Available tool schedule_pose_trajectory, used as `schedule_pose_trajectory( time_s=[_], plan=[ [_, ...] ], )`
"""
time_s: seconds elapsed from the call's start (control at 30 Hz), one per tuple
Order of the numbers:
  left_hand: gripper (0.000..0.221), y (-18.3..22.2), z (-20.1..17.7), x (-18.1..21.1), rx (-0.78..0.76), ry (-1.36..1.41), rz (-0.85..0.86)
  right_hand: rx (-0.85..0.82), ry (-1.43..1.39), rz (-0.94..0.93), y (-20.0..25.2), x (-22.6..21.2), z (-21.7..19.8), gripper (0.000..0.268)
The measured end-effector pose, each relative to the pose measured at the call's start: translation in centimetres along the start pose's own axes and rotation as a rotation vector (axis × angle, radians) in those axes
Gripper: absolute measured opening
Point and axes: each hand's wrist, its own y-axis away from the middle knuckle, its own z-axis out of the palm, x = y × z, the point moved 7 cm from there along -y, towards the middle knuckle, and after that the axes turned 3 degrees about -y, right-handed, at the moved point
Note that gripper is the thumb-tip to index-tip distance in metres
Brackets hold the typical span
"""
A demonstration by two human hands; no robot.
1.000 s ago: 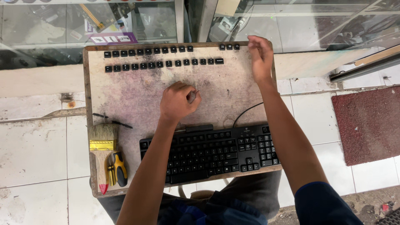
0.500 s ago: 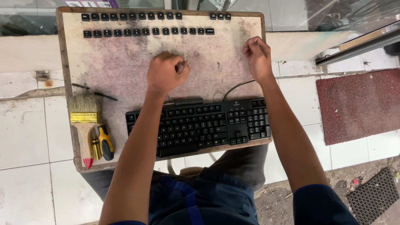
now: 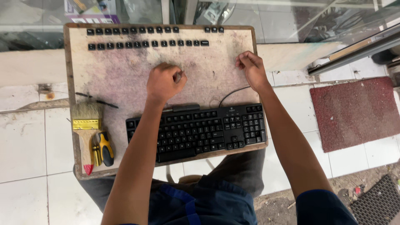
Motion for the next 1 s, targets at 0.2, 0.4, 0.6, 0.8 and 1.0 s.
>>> schedule_pose_trajectory(
  time_s=[0.2, 0.4, 0.6, 0.8, 1.0],
  plan=[
    [0.017, -0.4, -0.6, 0.5, 0.001, -0.009, -0.015, -0.024, 0.145, -0.026, -0.1, -1.4, 0.5, 0.018],
    [0.015, -0.6, -0.6, 0.6, -0.074, -0.015, -0.049, 0.037, 0.758, -0.558, -1.6, -5.5, 1.9, 0.039],
    [0.014, -1.0, -0.7, 0.9, -0.098, -0.035, -0.051, -0.27, 1.118, -0.664, -1.8, -6.6, 9.1, 0.078],
    [0.023, -1.0, -1.9, 2.0, -0.064, -0.013, 0.031, -0.409, 1.216, -0.552, -5.1, 0.8, 9.8, 0.099],
    [0.018, -1.6, -2.2, 2.1, -0.043, -0.009, 0.021, -0.337, 1.188, -0.291, -6.9, -5.1, 8.1, 0.081]
  ],
)
